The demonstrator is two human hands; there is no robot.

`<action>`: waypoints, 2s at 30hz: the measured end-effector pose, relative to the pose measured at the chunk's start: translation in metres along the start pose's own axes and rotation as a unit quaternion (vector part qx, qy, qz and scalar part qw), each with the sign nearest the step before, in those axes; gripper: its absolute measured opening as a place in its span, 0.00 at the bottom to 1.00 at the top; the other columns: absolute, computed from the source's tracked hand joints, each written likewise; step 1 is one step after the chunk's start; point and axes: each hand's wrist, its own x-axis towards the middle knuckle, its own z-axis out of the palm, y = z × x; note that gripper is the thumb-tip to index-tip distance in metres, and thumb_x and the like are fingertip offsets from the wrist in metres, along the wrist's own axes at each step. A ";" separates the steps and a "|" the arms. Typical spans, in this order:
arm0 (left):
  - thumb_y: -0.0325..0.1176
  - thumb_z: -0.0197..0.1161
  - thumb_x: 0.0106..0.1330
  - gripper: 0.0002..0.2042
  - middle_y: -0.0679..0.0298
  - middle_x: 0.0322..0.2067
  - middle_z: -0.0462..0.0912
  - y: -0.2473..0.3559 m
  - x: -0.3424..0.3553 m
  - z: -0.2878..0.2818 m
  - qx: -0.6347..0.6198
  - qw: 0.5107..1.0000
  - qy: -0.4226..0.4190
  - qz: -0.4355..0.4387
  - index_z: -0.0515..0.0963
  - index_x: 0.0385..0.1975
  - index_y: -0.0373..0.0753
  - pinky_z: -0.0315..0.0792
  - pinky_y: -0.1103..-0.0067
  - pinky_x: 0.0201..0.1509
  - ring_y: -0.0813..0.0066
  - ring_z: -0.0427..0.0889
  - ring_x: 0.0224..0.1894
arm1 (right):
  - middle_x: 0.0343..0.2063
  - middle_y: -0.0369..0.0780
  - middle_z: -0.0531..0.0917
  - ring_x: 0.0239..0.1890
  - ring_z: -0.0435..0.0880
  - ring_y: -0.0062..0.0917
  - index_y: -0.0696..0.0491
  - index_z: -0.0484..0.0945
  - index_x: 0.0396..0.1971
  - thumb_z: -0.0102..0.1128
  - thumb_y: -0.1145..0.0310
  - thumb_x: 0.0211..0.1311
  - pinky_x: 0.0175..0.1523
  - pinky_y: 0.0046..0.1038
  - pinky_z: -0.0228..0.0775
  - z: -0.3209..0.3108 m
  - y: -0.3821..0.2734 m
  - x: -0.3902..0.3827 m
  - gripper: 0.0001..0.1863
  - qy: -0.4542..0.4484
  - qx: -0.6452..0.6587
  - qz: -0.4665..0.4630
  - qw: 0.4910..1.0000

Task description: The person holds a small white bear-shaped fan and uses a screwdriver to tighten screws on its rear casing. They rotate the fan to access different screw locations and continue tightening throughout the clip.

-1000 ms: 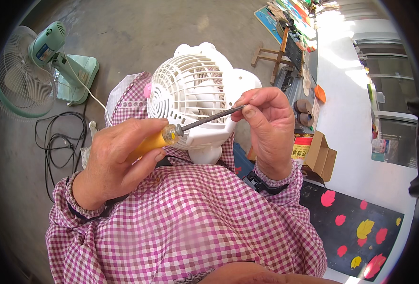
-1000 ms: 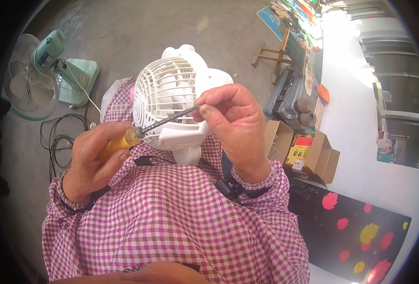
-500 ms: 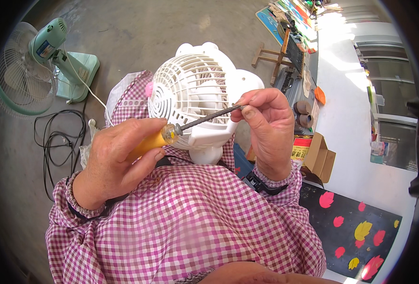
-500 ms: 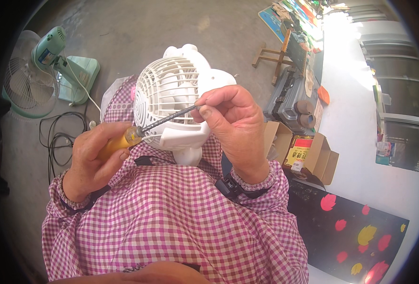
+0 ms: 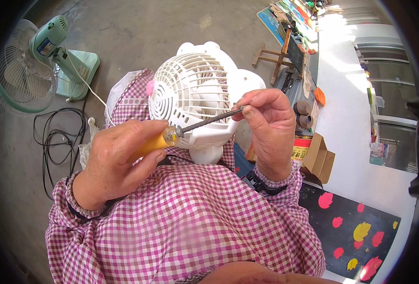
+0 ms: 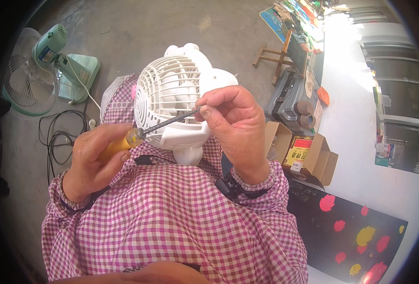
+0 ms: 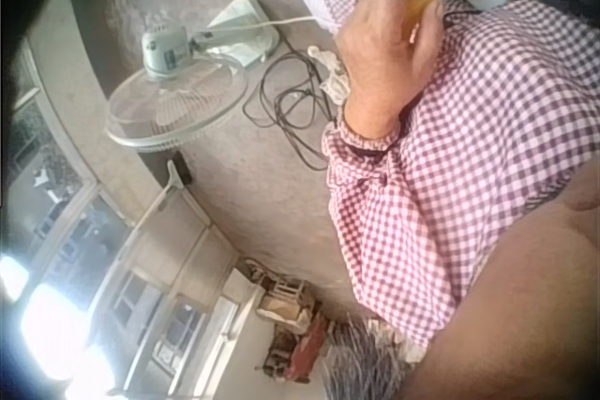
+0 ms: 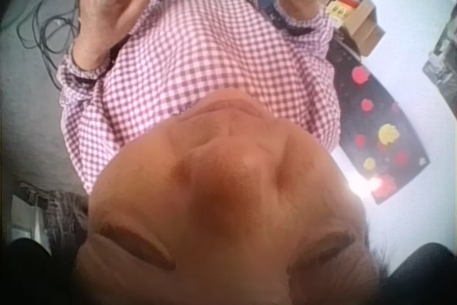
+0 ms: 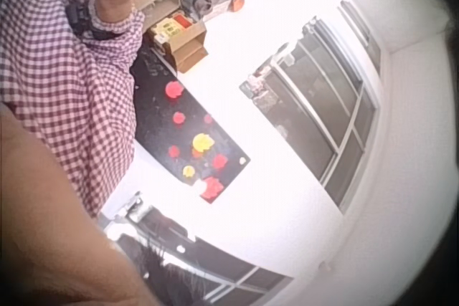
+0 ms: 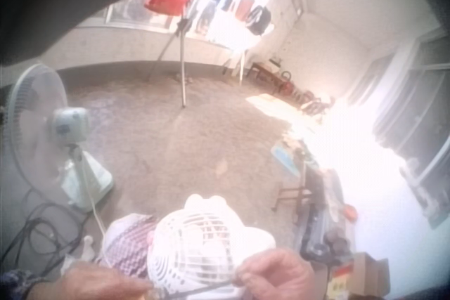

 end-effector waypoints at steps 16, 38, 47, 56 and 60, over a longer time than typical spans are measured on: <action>0.22 0.69 0.53 0.22 0.55 0.31 0.84 0.001 0.000 0.000 -0.005 1.000 0.007 -0.003 0.78 0.50 0.32 0.77 0.75 0.32 0.63 0.85 0.29 | 0.40 0.42 0.83 0.40 0.83 0.21 0.59 0.74 0.40 0.58 0.85 0.64 0.50 0.23 0.77 0.000 0.000 -0.001 0.08 0.002 0.011 0.003 1.000; 0.24 0.66 0.55 0.17 0.53 0.44 0.82 -0.017 -0.016 -0.007 -0.176 0.969 -0.036 -0.167 0.80 0.46 0.29 0.73 0.77 0.48 0.68 0.83 0.43 | 0.39 0.37 0.83 0.42 0.83 0.18 0.59 0.79 0.39 0.61 0.86 0.60 0.51 0.22 0.76 -0.002 0.016 0.000 0.09 -0.107 -0.089 0.012 0.990; 0.26 0.70 0.57 0.16 0.54 0.39 0.85 -0.041 -0.016 -0.002 -0.155 0.980 -0.078 -0.102 0.80 0.45 0.29 0.77 0.78 0.42 0.69 0.84 0.38 | 0.37 0.37 0.84 0.42 0.83 0.18 0.59 0.81 0.38 0.65 0.86 0.58 0.49 0.22 0.77 -0.016 0.009 0.005 0.09 -0.133 -0.108 0.055 0.984; 0.23 0.68 0.62 0.15 0.63 0.39 0.83 -0.038 -0.016 0.021 -0.363 0.911 -0.052 -0.190 0.79 0.48 0.29 0.76 0.84 0.46 0.82 0.81 0.40 | 0.45 0.43 0.83 0.46 0.84 0.25 0.61 0.73 0.53 0.64 0.86 0.59 0.54 0.26 0.79 -0.014 0.007 0.005 0.21 -0.107 -0.079 0.072 0.989; 0.23 0.67 0.63 0.15 0.64 0.40 0.83 -0.043 -0.016 0.014 -0.403 0.889 -0.020 -0.219 0.78 0.50 0.30 0.76 0.85 0.47 0.82 0.80 0.40 | 0.46 0.45 0.82 0.47 0.85 0.26 0.61 0.70 0.57 0.62 0.85 0.60 0.55 0.27 0.78 -0.024 0.002 0.003 0.24 -0.003 -0.111 -0.009 0.994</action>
